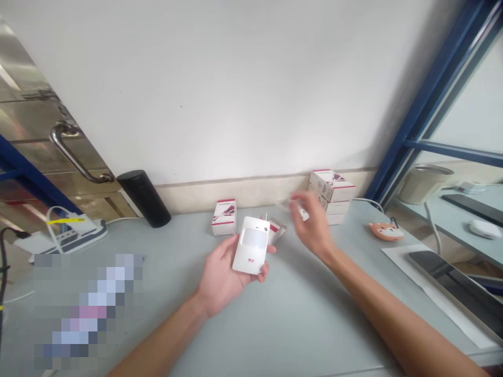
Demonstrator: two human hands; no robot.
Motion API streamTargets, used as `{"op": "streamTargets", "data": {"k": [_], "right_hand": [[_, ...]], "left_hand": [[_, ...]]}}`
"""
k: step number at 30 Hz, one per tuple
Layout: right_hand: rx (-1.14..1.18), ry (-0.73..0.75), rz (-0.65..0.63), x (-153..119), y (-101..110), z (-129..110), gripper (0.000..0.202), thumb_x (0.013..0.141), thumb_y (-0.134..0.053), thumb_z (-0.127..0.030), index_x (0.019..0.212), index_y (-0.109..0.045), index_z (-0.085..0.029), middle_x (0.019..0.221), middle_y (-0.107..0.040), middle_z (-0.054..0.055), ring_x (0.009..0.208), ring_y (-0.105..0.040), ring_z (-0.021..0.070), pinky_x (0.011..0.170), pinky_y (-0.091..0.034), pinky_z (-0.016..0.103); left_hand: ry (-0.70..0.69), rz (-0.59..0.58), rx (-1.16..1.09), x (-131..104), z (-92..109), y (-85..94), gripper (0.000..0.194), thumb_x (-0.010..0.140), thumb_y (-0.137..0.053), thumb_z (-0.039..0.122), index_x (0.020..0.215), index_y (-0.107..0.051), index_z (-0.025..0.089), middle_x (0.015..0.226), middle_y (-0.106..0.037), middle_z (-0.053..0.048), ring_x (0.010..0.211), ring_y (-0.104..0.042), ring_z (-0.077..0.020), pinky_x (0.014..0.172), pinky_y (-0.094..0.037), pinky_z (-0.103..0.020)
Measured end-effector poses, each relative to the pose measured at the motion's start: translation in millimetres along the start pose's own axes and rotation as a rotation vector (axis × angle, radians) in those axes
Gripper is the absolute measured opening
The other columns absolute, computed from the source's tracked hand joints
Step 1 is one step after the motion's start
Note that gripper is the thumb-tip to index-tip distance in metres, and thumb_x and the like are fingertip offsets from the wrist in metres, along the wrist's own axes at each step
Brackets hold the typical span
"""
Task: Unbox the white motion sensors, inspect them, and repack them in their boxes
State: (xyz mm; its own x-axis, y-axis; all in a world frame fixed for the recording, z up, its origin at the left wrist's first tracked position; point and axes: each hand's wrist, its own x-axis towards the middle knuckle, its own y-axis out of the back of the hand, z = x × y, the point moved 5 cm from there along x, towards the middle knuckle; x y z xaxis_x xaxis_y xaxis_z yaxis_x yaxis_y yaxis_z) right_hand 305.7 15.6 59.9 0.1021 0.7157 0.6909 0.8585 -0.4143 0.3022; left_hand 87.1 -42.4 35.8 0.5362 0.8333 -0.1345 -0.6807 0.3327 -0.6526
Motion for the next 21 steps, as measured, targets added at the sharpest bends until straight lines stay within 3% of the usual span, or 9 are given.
{"op": "streamTargets", "data": {"k": [2, 4, 6, 9, 11, 13, 17, 19, 21], "right_hand": [[-0.066, 0.058, -0.277, -10, -19, -6, 0.042, 0.104, -0.054, -0.047, 0.142, -0.055, -0.029, 0.149, -0.061, 0.011, 0.140, -0.055, 0.0325, 0.118, -0.042, 0.054], [-0.053, 0.044, -0.395, -16, -27, -13, 0.050, 0.105, -0.051, -0.049, 0.152, -0.048, -0.032, 0.159, -0.054, 0.009, 0.149, -0.046, 0.0330, 0.123, -0.037, 0.055], [0.023, -0.025, -0.341, -15, -24, -21, 0.046, 0.107, -0.046, -0.051, 0.148, -0.055, -0.030, 0.153, -0.058, 0.010, 0.143, -0.052, 0.0316, 0.118, -0.042, 0.051], [0.185, -0.254, -0.283, -11, -18, -26, 0.045, 0.106, -0.046, -0.057, 0.127, -0.068, -0.025, 0.116, -0.073, 0.009, 0.105, -0.068, 0.0260, 0.095, -0.053, 0.042], [0.305, -0.451, -0.382, -13, -22, -26, 0.048, 0.103, -0.050, -0.062, 0.114, -0.073, -0.022, 0.086, -0.067, 0.004, 0.078, -0.062, 0.0202, 0.079, -0.051, 0.037], [0.425, -0.587, -0.495, -18, -26, -27, 0.048, 0.099, -0.057, -0.065, 0.101, -0.076, -0.021, 0.068, -0.055, -0.002, 0.065, -0.051, 0.0160, 0.073, -0.046, 0.034], [0.581, -0.642, -0.550, -23, -30, -28, 0.046, 0.094, -0.066, -0.065, 0.087, -0.074, -0.020, 0.062, -0.047, -0.004, 0.063, -0.043, 0.0131, 0.070, -0.040, 0.031], [0.575, -0.652, -0.485, -20, -28, -22, 0.047, 0.091, -0.069, -0.066, 0.082, -0.072, -0.020, 0.065, -0.049, -0.004, 0.063, -0.042, 0.0124, 0.068, -0.039, 0.030], [0.567, -0.666, -0.333, -13, -20, -10, 0.047, 0.089, -0.072, -0.066, 0.082, -0.071, -0.020, 0.066, -0.049, -0.003, 0.063, -0.043, 0.0120, 0.064, -0.038, 0.029]], "left_hand": [[-0.012, 0.025, 0.009, -1, 0, -0.2, 0.050, 0.105, -0.044, 0.043, 0.138, -0.062, 0.010, 0.124, -0.070, -0.026, 0.075, -0.068, -0.0262, 0.071, -0.047, -0.039], [-0.019, 0.040, 0.018, -1, -1, -0.2, 0.049, 0.105, -0.043, 0.041, 0.139, -0.062, 0.010, 0.118, -0.071, -0.024, 0.073, -0.067, -0.0255, 0.071, -0.046, -0.039], [-0.020, 0.032, 0.019, -2, -3, -1.7, 0.048, 0.105, -0.043, 0.039, 0.138, -0.061, 0.010, 0.113, -0.072, -0.023, 0.073, -0.067, -0.0259, 0.070, -0.046, -0.039], [-0.017, 0.018, 0.018, -5, -4, -5.9, 0.044, 0.104, -0.043, 0.038, 0.136, -0.060, 0.012, 0.111, -0.071, -0.023, 0.070, -0.067, -0.0260, 0.065, -0.045, -0.037], [-0.009, 0.006, 0.023, -7, -5, -8.7, 0.043, 0.104, -0.042, 0.037, 0.137, -0.056, 0.014, 0.111, -0.072, -0.022, 0.067, -0.066, -0.0253, 0.063, -0.043, -0.036], [-0.005, -0.017, 0.027, -8, -5, -10.8, 0.045, 0.104, -0.042, 0.037, 0.142, -0.053, 0.016, 0.110, -0.072, -0.022, 0.066, -0.066, -0.0254, 0.062, -0.043, -0.036], [0.000, -0.047, 0.023, -8, -5, -11.1, 0.047, 0.104, -0.042, 0.038, 0.146, -0.048, 0.018, 0.107, -0.071, -0.019, 0.069, -0.068, -0.0268, 0.064, -0.044, -0.037], [0.007, -0.058, 0.040, -7, -6, -11.0, 0.047, 0.105, -0.039, 0.038, 0.147, -0.046, 0.020, 0.106, -0.071, -0.018, 0.069, -0.068, -0.0262, 0.064, -0.045, -0.037], [0.039, -0.081, 0.069, -6, -10, -11.0, 0.047, 0.105, -0.036, 0.038, 0.148, -0.045, 0.020, 0.104, -0.071, -0.017, 0.067, -0.067, -0.0256, 0.063, -0.044, -0.036]]}}
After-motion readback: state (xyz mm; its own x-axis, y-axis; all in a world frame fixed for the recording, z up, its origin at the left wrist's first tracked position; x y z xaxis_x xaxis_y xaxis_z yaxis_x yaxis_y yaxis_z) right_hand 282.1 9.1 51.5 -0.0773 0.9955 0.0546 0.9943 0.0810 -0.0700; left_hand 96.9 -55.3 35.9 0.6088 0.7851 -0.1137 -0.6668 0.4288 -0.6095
